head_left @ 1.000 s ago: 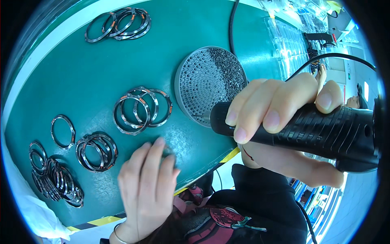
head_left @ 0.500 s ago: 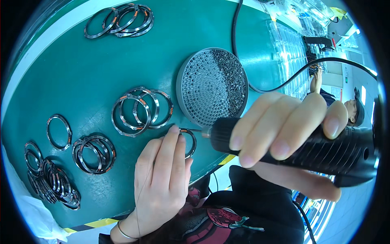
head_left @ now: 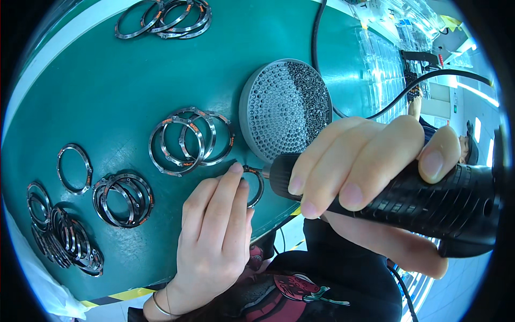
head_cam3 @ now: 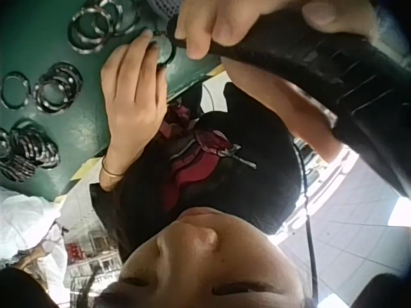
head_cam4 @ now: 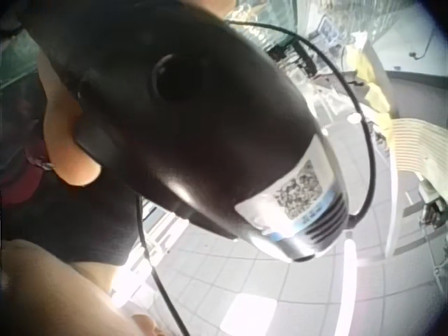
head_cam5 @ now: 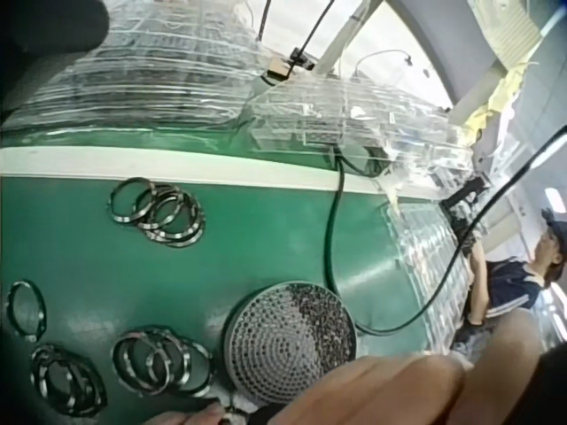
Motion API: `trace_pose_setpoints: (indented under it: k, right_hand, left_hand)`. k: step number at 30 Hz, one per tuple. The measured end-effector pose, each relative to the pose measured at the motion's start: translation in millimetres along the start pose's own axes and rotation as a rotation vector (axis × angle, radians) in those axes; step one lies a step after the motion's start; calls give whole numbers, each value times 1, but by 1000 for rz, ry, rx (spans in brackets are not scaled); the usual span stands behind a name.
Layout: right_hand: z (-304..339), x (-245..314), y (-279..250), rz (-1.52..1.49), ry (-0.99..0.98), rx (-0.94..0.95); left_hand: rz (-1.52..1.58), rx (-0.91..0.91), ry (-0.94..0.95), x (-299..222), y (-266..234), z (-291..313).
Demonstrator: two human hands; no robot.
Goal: Fastening screws into metal rings using an electric screwdriver at an assembly station.
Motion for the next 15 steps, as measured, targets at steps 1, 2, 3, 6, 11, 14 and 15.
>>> trace_pose_setpoints:
  k: [1, 2, 3, 6, 11, 14, 15]
  right_hand:
    - [-2, 2, 4, -9, 3, -5]
    - [-8, -1, 10, 35, 116, -6]
    - [-12, -2, 13, 92, 230, 0]
    - [-18, -3, 14, 57, 276, 202]
    - [-22, -5, 19, 65, 311, 235]
    - [-5, -7, 15, 51, 149, 128]
    - [-1, -1, 9, 36, -13, 14]
  left_hand:
    - [-5, 0, -9, 2, 0, 1]
    - [-19, 2, -10, 3, 0, 2]
    - [-22, 1, 0, 2, 0, 2]
    - [-10, -11, 20, 1, 0, 2]
    - [1, -39, 22, 0, -1, 3]
    - [3, -35, 16, 1, 0, 2]
    - [14, -29, 13, 1, 0, 2]
Point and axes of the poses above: each hand's wrist, its own z-axis away from the middle knuckle, its own y-axis out of the palm, x = y × z, the point moved 6 cm from there along -z, towards the middle knuckle, and after that the axes turned 9 degrees about -y, right-handed, at the moved point
